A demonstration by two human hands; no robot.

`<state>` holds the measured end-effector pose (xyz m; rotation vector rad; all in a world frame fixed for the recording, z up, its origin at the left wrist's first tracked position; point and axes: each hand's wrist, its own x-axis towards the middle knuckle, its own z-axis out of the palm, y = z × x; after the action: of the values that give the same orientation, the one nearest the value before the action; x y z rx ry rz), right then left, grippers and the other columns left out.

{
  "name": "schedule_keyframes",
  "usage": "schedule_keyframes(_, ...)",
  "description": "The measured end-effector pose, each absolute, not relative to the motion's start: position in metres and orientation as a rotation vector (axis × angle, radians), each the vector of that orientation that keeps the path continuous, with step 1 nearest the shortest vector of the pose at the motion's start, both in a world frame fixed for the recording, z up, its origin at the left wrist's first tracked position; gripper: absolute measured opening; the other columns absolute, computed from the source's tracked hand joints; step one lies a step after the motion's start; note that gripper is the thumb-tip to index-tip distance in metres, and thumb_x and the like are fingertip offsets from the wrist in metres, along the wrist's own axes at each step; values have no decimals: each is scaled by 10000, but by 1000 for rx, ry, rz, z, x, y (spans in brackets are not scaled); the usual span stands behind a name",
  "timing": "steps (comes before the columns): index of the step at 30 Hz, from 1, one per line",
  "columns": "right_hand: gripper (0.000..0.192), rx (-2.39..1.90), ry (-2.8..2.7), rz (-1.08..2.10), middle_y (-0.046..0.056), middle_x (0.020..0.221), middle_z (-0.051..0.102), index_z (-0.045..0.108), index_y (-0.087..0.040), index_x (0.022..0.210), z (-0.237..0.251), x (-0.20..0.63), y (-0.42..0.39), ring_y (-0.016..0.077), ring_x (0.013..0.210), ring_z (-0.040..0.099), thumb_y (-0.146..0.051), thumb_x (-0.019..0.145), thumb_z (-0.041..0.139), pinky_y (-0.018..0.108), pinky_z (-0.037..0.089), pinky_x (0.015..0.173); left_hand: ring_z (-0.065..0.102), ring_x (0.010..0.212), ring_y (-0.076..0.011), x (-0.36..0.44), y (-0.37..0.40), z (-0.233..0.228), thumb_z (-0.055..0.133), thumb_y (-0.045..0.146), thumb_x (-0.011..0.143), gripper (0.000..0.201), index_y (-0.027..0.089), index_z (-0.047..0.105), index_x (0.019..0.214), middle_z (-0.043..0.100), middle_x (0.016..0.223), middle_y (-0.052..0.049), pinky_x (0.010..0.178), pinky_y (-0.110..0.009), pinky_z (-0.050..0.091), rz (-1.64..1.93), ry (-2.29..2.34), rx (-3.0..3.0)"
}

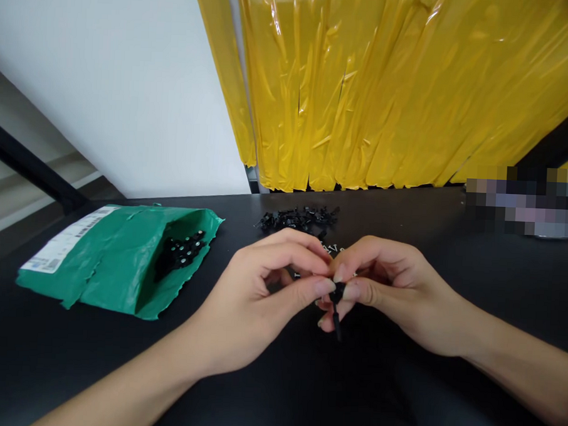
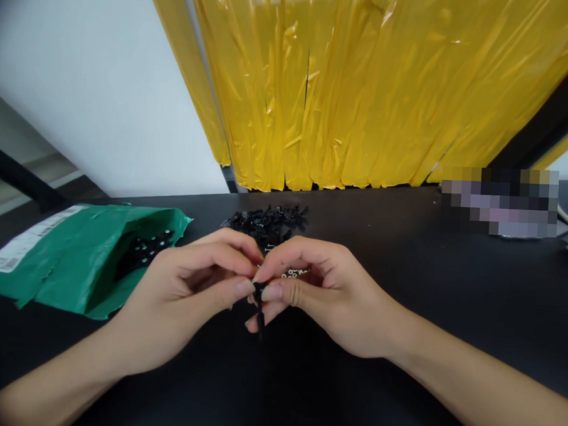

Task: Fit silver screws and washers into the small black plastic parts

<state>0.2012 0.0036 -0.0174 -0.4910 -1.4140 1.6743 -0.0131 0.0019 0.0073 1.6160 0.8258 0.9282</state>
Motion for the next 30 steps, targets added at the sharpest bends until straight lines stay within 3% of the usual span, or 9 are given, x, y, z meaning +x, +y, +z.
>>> schedule_keyframes(3, 40, -467, -1414, 1688, 16, 911, 783, 707, -194, 981, -17, 202, 4, 170, 787, 813, -168, 954, 721, 281, 678, 748, 673, 817, -92, -14, 3, 6, 809, 203, 867, 168, 256, 769, 1021, 637, 1173, -10, 712, -208, 586, 929, 773, 1528)
schedule_keyframes(7, 38, -455, -1410, 1702, 9, 930, 784, 681, -197, 995, -19, 201, 5, 155, 783, 812, -175, 973, 702, 268, 674, 750, 655, 804, -89, -14, 4, 5, 746, 280, 927, 80, 205, 775, 927, 656, 1104, -28, 643, -168, 554, 985, 825, 1626)
schedule_keyframes(14, 18, -474, -1438, 1736, -43, 877, 771, 649, -229, 1010, -21, 201, 2, 132, 754, 808, -228, 1011, 667, 300, 668, 808, 677, 873, -115, -13, 4, 7, 792, 203, 871, 12, 208, 782, 875, 634, 1162, -33, 717, -200, 599, 952, 804, 1574)
schedule_keyframes(18, 17, -463, -1462, 1718, -52, 940, 759, 644, -247, 1027, -24, 203, 2, 123, 744, 808, -232, 1022, 650, 336, 660, 870, 652, 796, -91, -13, 7, 7, 765, 251, 901, 96, 186, 786, 834, 659, 1100, -41, 643, -172, 555, 981, 849, 1639)
schedule_keyframes(21, 24, -471, -1468, 1732, -58, 891, 729, 639, -251, 1041, -27, 204, 2, 135, 732, 810, -236, 1023, 647, 347, 656, 866, 673, 844, -111, -11, 5, 8, 760, 231, 904, 121, 189, 786, 794, 673, 1043, -34, 704, -188, 564, 995, 882, 1733)
schedule_keyframes(26, 18, -430, -1470, 1738, -58, 859, 725, 638, -246, 1037, -25, 203, 3, 129, 712, 806, -240, 1024, 648, 289, 640, 803, 683, 839, -113, -11, 3, 6, 795, 150, 858, 54, 199, 797, 833, 650, 1094, -28, 715, -211, 603, 962, 773, 1548)
schedule_keyframes(30, 19, -414, -1470, 1711, -54, 865, 751, 632, -246, 1036, -23, 203, 3, 118, 731, 805, -234, 1026, 642, 296, 639, 839, 673, 809, -96, -13, 4, 4, 794, 182, 866, 82, 231, 809, 930, 643, 1146, -26, 719, -217, 617, 943, 709, 1468)
